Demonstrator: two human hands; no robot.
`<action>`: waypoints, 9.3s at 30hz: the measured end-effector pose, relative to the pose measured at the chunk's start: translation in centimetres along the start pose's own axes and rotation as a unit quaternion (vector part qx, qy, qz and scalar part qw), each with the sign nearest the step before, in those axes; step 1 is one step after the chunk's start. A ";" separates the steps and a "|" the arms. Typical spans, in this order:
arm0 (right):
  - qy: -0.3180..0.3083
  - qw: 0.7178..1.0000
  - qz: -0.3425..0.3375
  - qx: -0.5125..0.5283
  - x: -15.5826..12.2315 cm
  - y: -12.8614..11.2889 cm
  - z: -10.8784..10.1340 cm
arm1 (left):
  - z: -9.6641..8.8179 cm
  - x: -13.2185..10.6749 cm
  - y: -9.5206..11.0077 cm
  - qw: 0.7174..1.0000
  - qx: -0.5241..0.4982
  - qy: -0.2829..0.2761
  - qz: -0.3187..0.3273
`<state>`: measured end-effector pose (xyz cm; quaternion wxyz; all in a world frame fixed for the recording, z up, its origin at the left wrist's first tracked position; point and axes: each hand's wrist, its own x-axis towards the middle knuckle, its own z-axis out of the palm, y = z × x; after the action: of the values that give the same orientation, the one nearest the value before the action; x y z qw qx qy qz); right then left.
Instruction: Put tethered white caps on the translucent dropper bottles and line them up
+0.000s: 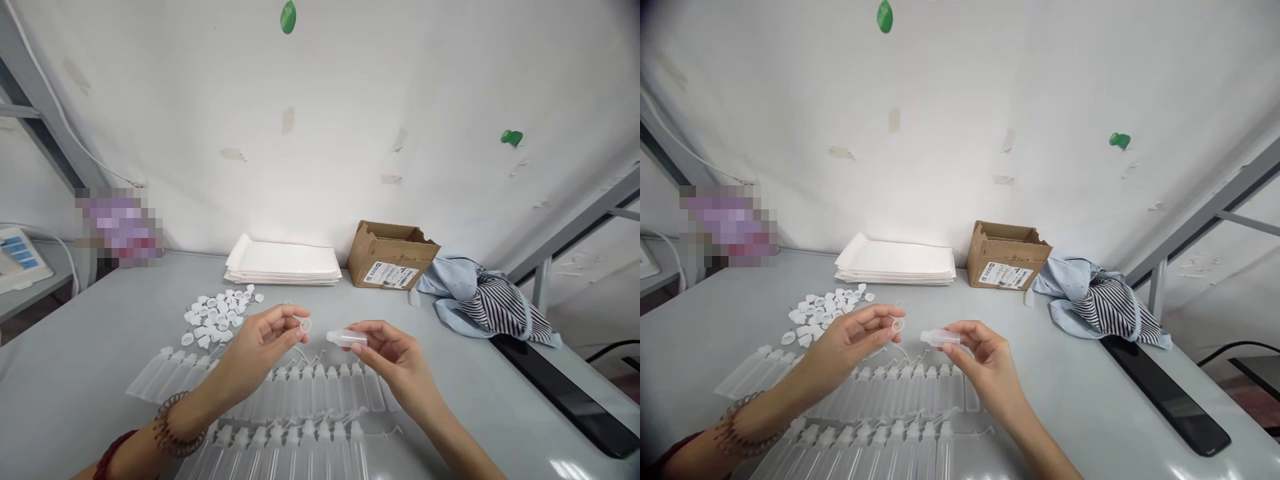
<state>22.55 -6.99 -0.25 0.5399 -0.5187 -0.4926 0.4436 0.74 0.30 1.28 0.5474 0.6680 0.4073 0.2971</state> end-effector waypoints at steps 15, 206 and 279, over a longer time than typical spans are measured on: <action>-0.052 0.992 0.050 0.105 -0.4 0.2 1.3 | 1.5 0.0 -0.5 0.985 -0.144 -0.070 -0.069; -0.125 0.961 -0.085 -0.232 -2.6 -3.7 -1.2 | 5.0 -3.4 1.1 0.894 0.296 -0.065 0.330; -0.302 0.794 0.081 -0.521 -2.3 -4.2 -3.6 | 9.7 -5.1 1.1 0.829 0.490 -0.177 0.203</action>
<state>25.68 -10.02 3.83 -0.0263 -0.5993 -0.7432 0.2962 6.63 -8.94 0.40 0.1379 0.9575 0.2503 0.0394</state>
